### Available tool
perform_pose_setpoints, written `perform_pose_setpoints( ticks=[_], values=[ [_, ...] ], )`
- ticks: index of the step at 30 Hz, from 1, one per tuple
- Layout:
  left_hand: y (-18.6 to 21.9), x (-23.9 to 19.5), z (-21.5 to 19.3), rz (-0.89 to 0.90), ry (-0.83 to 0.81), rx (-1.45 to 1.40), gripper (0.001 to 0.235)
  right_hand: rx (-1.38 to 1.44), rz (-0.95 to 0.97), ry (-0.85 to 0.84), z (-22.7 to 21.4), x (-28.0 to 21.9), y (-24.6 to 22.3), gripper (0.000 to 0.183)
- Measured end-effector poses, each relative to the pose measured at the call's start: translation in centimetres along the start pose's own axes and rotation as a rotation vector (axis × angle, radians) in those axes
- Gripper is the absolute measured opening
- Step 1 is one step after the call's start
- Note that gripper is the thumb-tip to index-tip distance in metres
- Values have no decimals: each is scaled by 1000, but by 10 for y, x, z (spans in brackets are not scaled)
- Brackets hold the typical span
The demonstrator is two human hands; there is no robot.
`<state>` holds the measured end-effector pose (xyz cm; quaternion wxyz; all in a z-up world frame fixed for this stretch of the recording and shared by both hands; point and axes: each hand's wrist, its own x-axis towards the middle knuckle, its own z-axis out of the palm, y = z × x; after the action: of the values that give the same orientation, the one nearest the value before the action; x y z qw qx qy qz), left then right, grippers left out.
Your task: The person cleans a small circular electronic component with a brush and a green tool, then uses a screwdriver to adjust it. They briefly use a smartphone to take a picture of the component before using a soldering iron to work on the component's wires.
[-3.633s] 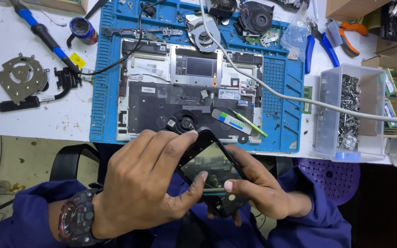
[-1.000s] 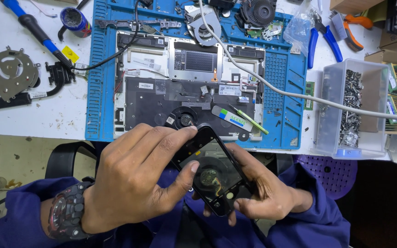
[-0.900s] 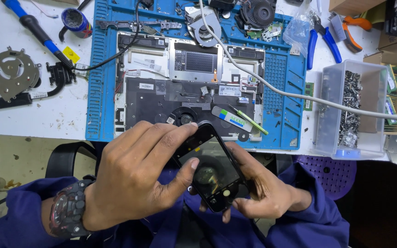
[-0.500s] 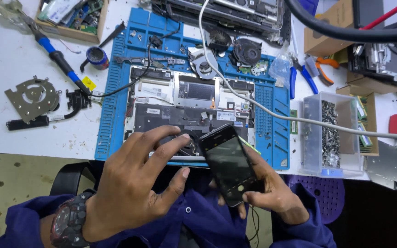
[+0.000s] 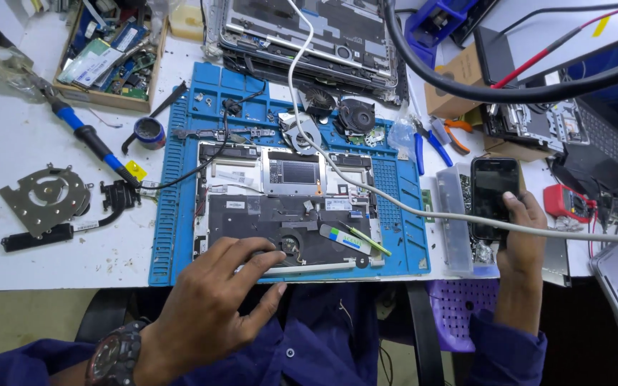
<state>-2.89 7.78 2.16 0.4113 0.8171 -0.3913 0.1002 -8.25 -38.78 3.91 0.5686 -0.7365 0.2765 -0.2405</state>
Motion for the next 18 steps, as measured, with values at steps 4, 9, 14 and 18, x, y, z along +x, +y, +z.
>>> perform_pose_setpoints(
  ticks=[4,9,14,18],
  values=[
    [-3,1,3,16,-48,-33,32,2,147,59,-5,30,29,11],
    [-7,-1,3,-10,-69,-39,32,-83,169,65,-3,33,38,22],
    [-6,0,6,3,-58,-31,30,-259,55,-113,9,22,22,59],
    [-3,-3,9,-4,-88,-16,31,-291,79,-165,21,11,4,40]
  ],
)
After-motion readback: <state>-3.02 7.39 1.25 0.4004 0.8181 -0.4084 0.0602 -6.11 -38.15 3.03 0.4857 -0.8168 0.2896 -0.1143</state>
